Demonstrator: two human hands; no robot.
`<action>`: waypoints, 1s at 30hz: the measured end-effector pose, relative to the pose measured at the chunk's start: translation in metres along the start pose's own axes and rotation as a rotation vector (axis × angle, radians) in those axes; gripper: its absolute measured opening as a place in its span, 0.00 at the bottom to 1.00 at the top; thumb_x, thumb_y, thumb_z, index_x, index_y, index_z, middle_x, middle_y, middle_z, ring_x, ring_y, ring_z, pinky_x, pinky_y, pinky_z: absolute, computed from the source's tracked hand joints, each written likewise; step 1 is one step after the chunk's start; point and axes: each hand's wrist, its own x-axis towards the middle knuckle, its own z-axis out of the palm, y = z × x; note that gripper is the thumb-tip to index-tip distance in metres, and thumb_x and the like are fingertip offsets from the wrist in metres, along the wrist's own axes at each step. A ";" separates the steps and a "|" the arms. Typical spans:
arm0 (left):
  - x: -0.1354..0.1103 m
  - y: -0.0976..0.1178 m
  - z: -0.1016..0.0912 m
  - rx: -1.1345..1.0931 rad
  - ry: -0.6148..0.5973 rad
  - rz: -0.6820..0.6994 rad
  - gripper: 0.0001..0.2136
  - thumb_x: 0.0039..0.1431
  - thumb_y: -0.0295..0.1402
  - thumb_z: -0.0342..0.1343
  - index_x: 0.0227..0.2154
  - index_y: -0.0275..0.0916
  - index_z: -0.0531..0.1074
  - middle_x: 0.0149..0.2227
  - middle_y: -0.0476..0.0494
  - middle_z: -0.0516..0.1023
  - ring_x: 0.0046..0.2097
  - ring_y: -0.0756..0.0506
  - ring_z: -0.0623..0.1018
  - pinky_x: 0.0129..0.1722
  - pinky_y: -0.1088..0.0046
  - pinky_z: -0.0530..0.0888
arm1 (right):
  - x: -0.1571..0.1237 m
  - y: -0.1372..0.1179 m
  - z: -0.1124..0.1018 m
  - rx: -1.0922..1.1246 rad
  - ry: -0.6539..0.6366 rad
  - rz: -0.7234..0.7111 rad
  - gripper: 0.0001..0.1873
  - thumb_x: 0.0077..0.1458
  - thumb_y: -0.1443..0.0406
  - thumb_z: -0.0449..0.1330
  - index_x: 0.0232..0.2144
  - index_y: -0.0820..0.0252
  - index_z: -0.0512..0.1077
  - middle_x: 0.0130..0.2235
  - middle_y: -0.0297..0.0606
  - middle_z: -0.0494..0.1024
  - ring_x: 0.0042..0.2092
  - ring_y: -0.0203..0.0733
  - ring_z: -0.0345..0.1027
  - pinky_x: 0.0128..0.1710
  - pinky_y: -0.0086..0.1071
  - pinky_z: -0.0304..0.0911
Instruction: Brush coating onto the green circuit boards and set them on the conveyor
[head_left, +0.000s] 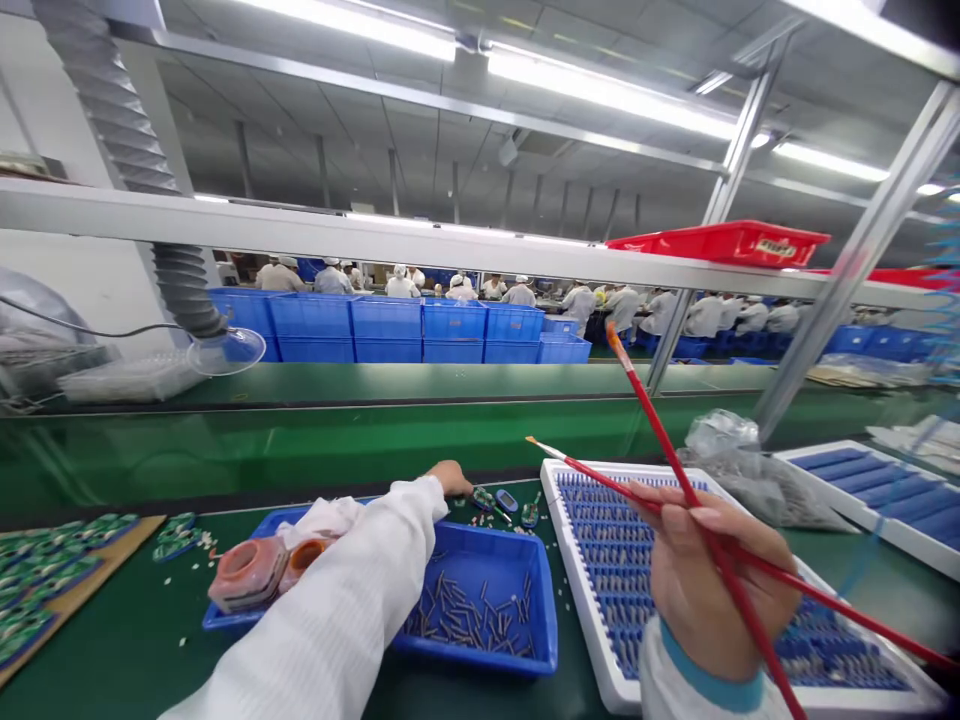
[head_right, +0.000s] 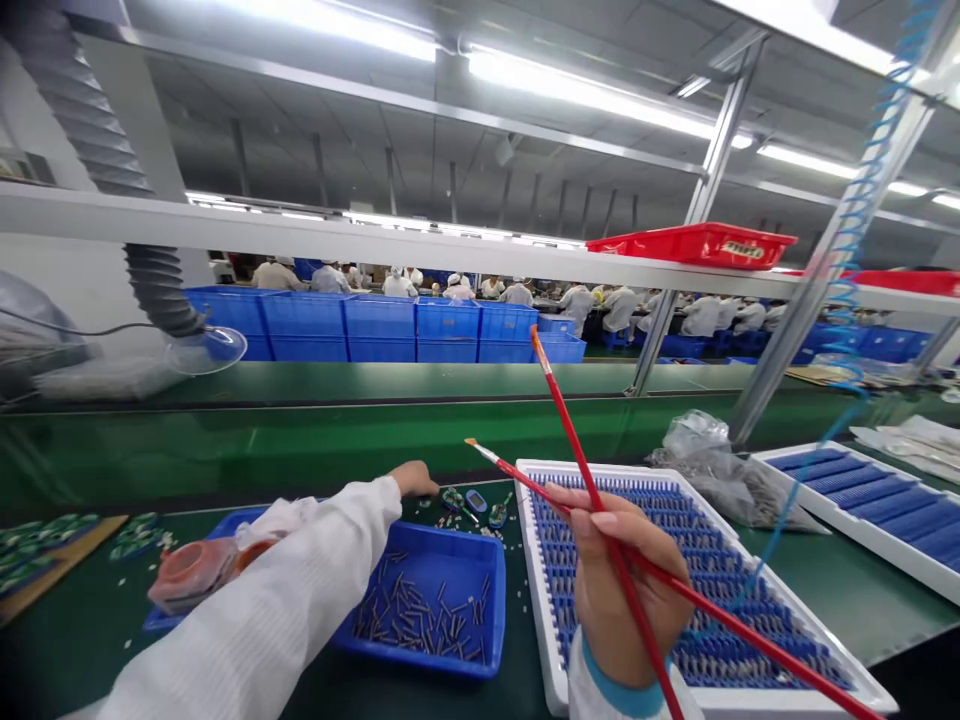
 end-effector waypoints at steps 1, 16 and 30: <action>-0.001 0.002 -0.008 -0.110 0.034 -0.006 0.14 0.63 0.37 0.58 0.49 0.36 0.72 0.49 0.41 0.76 0.44 0.41 0.78 0.41 0.61 0.78 | 0.001 -0.003 0.002 0.019 0.005 0.014 0.11 0.59 0.81 0.60 0.39 0.64 0.69 0.41 0.43 0.75 0.41 0.49 0.74 0.41 0.39 0.76; -0.246 -0.063 -0.110 -0.601 0.770 0.311 0.05 0.57 0.40 0.60 0.35 0.50 0.78 0.36 0.48 0.76 0.31 0.47 0.75 0.25 0.73 0.72 | -0.008 -0.004 0.088 0.155 -0.240 0.167 0.14 0.56 0.83 0.60 0.39 0.63 0.68 0.44 0.41 0.72 0.38 0.47 0.75 0.41 0.36 0.78; -0.245 -0.121 -0.131 -0.227 0.870 0.197 0.14 0.65 0.40 0.48 0.52 0.54 0.67 0.52 0.49 0.76 0.54 0.41 0.75 0.54 0.64 0.71 | -0.087 0.039 0.177 0.079 -0.669 0.454 0.08 0.62 0.73 0.58 0.42 0.58 0.71 0.44 0.37 0.72 0.46 0.40 0.70 0.43 0.24 0.69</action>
